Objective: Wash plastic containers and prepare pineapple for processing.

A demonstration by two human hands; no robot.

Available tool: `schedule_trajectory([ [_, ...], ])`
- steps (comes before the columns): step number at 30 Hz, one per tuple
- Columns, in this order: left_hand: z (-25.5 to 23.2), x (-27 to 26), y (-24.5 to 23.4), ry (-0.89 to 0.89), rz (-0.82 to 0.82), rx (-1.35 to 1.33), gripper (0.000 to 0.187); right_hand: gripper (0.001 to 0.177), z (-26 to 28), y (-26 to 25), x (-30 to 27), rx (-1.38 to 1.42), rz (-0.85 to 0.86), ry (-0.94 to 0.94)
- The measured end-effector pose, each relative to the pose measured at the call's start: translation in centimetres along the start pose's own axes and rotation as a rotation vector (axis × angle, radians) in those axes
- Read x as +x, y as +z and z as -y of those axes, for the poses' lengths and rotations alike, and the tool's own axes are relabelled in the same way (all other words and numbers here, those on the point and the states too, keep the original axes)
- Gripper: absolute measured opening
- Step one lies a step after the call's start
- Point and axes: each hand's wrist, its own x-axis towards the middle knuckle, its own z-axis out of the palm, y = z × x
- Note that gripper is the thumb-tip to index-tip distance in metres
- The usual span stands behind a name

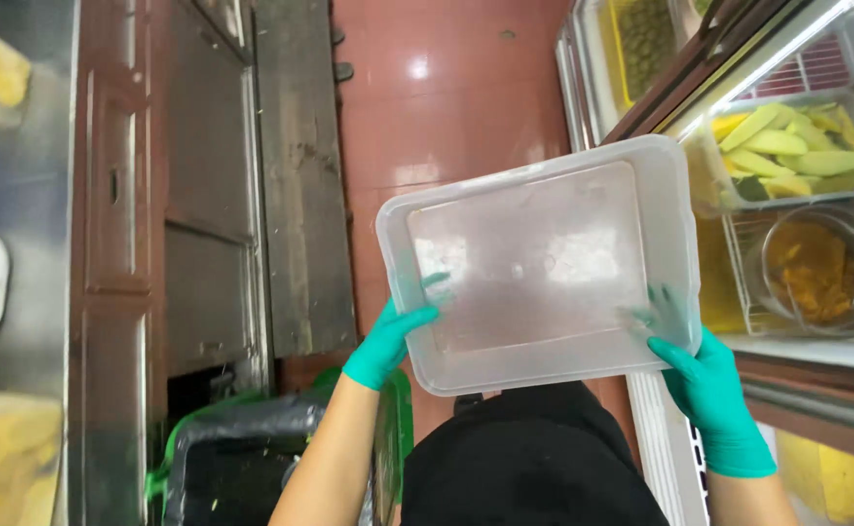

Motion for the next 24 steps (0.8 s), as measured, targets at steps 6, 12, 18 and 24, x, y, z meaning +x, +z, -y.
schedule_trajectory([
  [6, -5.8, 20.4, -2.8, 0.013, -0.235, 0.071, 0.057, 0.058, 6.7, 4.9, 25.9, -0.03, 0.048, 0.028],
  [12, -16.7, 33.2, -9.6, 0.051, -0.637, 0.037, 0.051, 0.061, 18.4, 19.2, 51.8, -0.39, 0.237, -0.107],
  [18, -30.9, 52.4, -16.3, 0.008, -0.732, -0.128, 0.059, 0.064, 24.5, 31.9, 73.6, -0.481, 0.301, -0.21],
  [24, -50.8, 80.2, -15.7, -0.128, -0.478, 0.055, 0.068, 0.062, 30.8, 33.9, 92.0, -0.117, -0.013, -0.145],
])
